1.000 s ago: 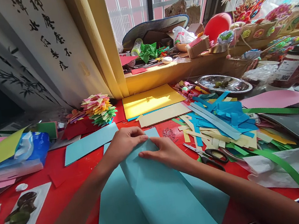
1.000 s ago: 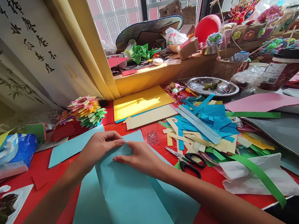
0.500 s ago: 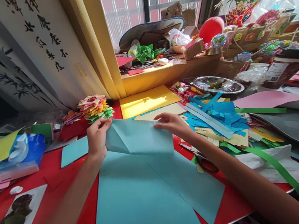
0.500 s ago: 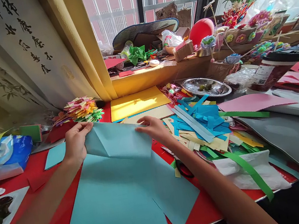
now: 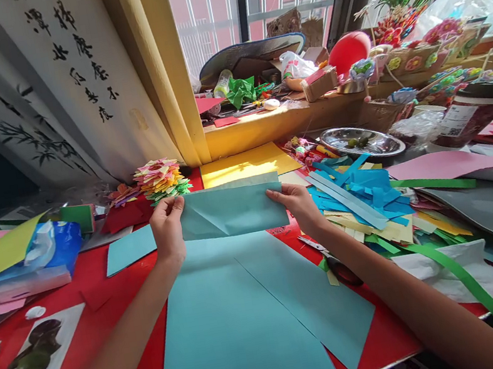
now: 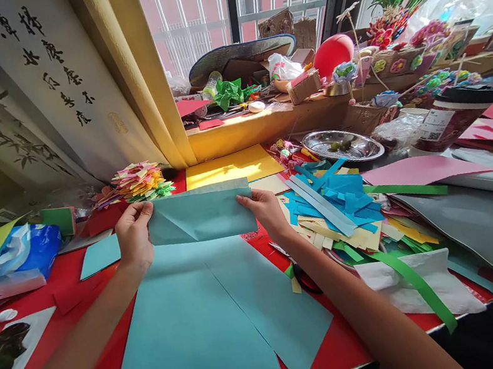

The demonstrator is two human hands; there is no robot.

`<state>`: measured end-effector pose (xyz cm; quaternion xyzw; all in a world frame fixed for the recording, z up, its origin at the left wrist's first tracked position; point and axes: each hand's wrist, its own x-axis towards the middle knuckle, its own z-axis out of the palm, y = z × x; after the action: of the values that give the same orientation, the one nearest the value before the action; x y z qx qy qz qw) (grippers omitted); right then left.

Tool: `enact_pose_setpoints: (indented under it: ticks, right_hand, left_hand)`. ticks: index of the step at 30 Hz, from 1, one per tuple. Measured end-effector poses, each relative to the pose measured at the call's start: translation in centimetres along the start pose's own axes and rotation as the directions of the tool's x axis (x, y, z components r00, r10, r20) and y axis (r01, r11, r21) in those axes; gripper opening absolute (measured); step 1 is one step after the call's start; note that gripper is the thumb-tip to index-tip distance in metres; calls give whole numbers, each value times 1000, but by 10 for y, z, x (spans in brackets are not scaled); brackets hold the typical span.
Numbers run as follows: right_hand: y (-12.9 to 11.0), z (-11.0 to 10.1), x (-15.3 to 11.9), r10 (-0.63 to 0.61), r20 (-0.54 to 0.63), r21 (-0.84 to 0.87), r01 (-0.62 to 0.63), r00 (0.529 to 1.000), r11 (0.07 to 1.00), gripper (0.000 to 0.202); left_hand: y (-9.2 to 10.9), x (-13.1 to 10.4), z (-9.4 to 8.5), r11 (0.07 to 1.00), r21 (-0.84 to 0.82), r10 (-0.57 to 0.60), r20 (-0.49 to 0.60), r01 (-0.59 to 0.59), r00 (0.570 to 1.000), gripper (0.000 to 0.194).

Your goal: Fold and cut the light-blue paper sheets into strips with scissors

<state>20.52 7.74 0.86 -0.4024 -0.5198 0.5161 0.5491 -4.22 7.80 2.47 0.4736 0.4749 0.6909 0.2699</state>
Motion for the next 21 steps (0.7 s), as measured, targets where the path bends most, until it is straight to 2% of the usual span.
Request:
enact_pose_setpoints:
  ticks: [4,12,21]
  right_hand:
    - [1,-1,0,-48,-54,-69,45,997,997,34]
    - [0,0,0,-125,-84,-123,115,989,986,34]
    - [1,4,-3,-136,-132,-230,103,982,968,40]
  left_hand:
    - [-6,-2,1,999,38,1,0,-1,1000,20]
    - [-8,-4,1,998,61,-16,-4,16,1000,21]
    - [-8,-5,-1,992,118,48,-33,-44,998,22]
